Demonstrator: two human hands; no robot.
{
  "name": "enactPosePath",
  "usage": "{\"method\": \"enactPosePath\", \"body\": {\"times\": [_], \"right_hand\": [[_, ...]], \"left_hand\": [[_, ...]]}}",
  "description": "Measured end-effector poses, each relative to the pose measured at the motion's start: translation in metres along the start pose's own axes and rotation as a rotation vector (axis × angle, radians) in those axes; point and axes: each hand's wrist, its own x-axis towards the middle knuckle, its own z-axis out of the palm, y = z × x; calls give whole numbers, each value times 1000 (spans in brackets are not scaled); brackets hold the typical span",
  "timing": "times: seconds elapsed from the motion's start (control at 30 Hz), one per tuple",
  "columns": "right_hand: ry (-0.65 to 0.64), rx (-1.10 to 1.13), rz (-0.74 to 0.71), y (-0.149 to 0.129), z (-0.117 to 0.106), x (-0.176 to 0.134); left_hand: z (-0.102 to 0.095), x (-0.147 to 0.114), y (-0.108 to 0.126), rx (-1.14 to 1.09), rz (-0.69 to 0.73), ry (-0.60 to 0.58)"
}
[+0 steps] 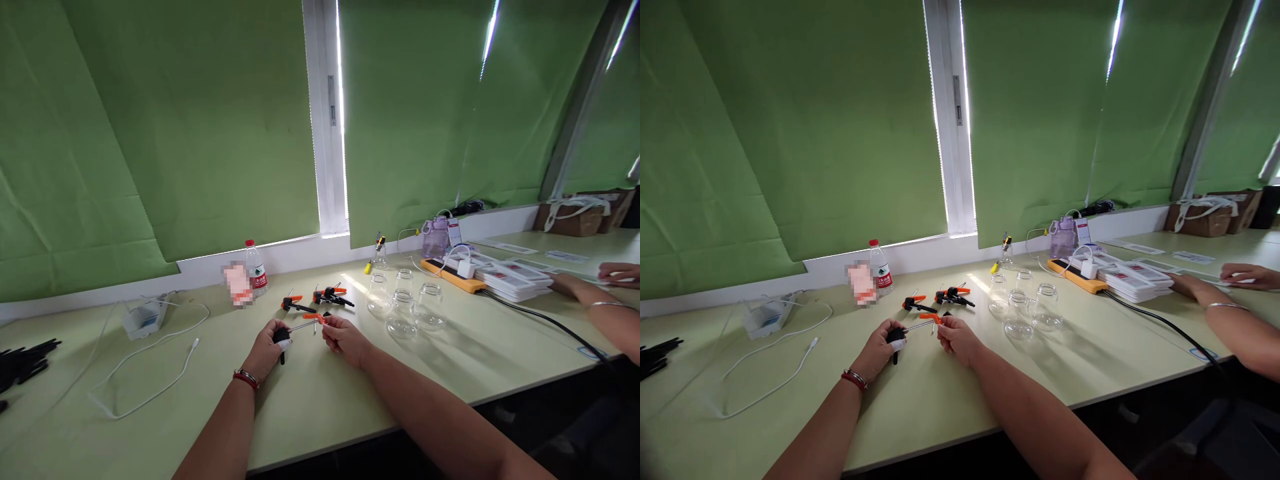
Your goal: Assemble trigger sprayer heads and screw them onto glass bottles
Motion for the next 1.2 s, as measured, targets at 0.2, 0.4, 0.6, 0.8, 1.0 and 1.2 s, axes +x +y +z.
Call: {"method": "enactPosePath", "body": {"times": [0.2,0.4,0.6,0.8,1.0,1.2], "right_hand": [[-38,-13,-6,5,-2,2],[-66,-23,-29,7,-3,3],[-113,14,-57,4,-1,0],[-141,6,-74,5,-1,-1],[-161,0,-74,6,-2,0],[-155,-20,-45,2,0,-5]], "left_hand": [[5,1,-3,-43,-7,3],[11,4,-3,-70,-20,67],[15,7,-6,-125,-9,67],[19,2,1,-298,-19,-17],[26,-2,8,-309,-11,-84],[26,-5,11,-254,2,-91]]}}
